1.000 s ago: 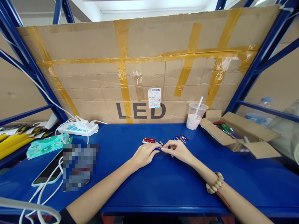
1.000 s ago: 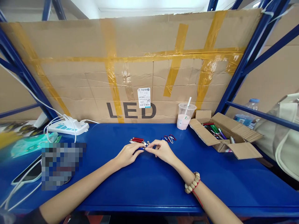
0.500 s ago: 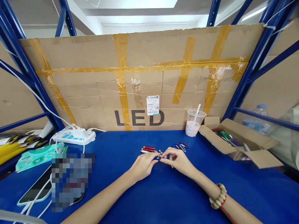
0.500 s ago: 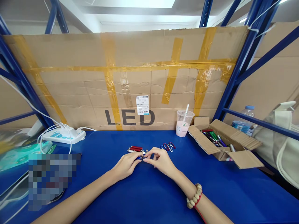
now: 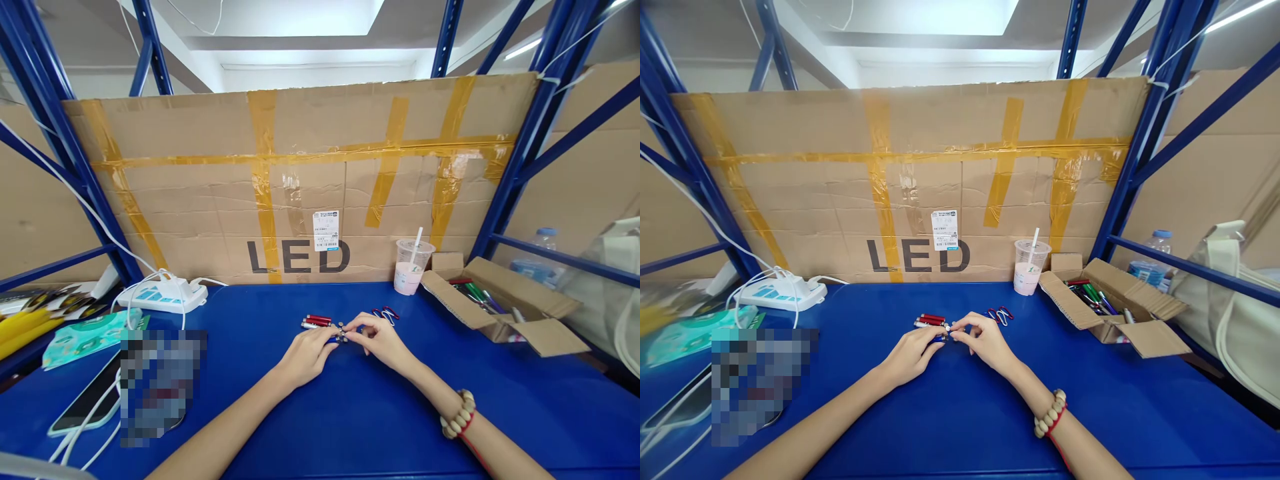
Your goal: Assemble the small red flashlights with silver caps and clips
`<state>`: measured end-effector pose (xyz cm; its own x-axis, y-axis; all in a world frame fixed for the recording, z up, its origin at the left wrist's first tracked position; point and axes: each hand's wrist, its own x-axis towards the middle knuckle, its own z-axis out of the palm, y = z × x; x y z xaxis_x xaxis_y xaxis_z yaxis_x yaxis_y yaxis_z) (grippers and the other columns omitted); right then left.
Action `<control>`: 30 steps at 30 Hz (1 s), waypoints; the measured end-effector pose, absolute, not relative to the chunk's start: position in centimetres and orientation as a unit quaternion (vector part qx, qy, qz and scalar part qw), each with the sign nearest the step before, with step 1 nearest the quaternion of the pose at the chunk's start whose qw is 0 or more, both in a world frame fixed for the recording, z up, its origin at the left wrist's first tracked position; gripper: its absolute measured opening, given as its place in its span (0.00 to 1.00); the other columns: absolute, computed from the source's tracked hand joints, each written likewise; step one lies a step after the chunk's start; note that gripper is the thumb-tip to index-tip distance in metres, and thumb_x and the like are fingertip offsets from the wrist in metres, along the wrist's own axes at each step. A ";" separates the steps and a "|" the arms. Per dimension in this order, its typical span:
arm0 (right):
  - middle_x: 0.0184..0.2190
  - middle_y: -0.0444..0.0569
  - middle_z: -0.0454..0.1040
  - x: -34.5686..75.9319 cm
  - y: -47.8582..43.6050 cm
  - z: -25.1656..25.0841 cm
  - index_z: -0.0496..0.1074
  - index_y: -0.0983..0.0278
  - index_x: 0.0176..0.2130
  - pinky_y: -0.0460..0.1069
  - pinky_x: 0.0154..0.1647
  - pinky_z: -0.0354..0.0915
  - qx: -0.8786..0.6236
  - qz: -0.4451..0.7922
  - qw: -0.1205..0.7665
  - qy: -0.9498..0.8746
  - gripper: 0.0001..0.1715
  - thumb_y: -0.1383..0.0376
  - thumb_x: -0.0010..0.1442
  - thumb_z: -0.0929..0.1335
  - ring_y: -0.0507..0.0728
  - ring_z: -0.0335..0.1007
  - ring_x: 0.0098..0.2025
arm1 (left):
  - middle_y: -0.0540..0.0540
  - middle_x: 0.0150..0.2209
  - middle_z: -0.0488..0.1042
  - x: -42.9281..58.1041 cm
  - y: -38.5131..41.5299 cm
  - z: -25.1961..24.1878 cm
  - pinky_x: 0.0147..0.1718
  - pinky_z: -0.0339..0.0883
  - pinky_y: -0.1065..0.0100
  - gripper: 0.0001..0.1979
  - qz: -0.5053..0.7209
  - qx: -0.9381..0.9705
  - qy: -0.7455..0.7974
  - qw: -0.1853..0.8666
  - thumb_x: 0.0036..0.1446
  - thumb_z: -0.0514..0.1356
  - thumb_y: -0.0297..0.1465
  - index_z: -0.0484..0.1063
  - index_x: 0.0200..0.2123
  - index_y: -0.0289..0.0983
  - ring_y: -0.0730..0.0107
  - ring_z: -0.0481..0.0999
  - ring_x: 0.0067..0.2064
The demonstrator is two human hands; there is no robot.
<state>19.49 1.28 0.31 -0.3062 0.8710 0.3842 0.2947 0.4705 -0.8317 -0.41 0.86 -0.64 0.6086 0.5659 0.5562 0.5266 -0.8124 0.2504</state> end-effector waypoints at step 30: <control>0.30 0.50 0.72 19.4 1.7 -0.1 0.73 0.66 0.34 0.44 0.19 0.64 -0.459 0.327 0.420 -0.711 0.19 0.53 0.54 0.66 0.52 0.68 0.26 | 0.46 0.40 0.72 -0.1 0.7 -0.3 0.43 0.66 0.64 0.06 0.339 0.843 0.400 0.120 0.62 0.48 0.30 0.60 0.41 0.38 0.66 0.72 0.43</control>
<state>19.40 1.70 -0.06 -0.2255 0.9282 0.2961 0.3784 0.3635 -0.8513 -0.15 0.69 -0.32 0.4500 0.7564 0.4746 0.5940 -0.6504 0.4734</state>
